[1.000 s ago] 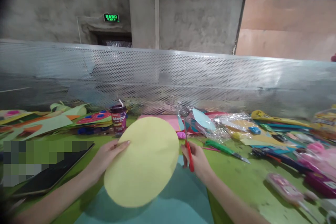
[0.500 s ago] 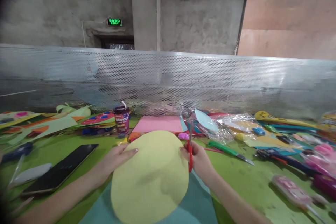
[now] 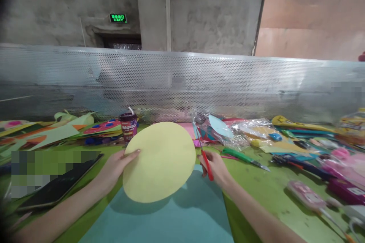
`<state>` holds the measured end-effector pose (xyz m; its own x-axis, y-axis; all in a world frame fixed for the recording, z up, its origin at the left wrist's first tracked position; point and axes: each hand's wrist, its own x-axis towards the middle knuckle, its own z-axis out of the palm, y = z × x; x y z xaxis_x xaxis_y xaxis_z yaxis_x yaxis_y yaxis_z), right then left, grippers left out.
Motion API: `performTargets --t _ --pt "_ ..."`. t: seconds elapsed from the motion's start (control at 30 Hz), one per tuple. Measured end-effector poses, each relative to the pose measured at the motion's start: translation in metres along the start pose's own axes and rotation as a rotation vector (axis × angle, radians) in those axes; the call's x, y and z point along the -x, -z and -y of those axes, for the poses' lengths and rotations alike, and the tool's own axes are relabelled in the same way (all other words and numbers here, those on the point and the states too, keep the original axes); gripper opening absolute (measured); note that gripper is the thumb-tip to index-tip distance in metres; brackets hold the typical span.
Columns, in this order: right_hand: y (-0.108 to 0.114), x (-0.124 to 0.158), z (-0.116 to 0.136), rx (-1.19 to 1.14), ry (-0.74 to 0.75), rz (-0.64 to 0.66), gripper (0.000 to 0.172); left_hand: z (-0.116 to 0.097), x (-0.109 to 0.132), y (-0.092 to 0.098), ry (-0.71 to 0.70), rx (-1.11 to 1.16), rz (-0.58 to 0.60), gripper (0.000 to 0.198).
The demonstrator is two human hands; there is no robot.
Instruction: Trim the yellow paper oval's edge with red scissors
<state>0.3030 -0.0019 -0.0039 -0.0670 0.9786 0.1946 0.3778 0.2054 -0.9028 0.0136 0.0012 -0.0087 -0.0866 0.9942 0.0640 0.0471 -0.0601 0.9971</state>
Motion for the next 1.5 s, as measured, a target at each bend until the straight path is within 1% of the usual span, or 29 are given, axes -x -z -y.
performTargets --t 0.13,0.3,0.6,0.83,1.03,1.23,1.5 --pt "0.001 0.001 0.004 0.054 -0.031 0.033 0.018 0.0 0.002 -0.001 -0.001 0.012 -0.017 0.044" --pt "-0.001 0.004 0.005 0.092 -0.077 0.058 0.019 0.003 0.002 -0.001 -0.021 0.092 -0.035 0.043" --pt "-0.01 0.009 0.003 -0.002 -0.091 0.124 0.02 -0.001 0.005 -0.003 -0.032 0.084 -0.039 0.043" --pt "-0.013 0.01 0.0 -0.059 -0.086 0.127 0.019 -0.001 0.005 -0.003 -0.041 0.081 -0.064 0.042" --pt "-0.014 0.01 0.002 -0.052 -0.087 0.116 0.02 0.0 0.007 -0.003 -0.039 0.084 -0.051 0.043" --pt "-0.015 0.012 0.005 -0.043 -0.075 0.132 0.02 -0.001 0.007 -0.003 -0.035 0.089 -0.077 0.045" --pt "-0.016 0.01 -0.003 -0.063 -0.066 0.133 0.019 -0.004 0.009 -0.004 -0.042 0.086 -0.091 0.046"
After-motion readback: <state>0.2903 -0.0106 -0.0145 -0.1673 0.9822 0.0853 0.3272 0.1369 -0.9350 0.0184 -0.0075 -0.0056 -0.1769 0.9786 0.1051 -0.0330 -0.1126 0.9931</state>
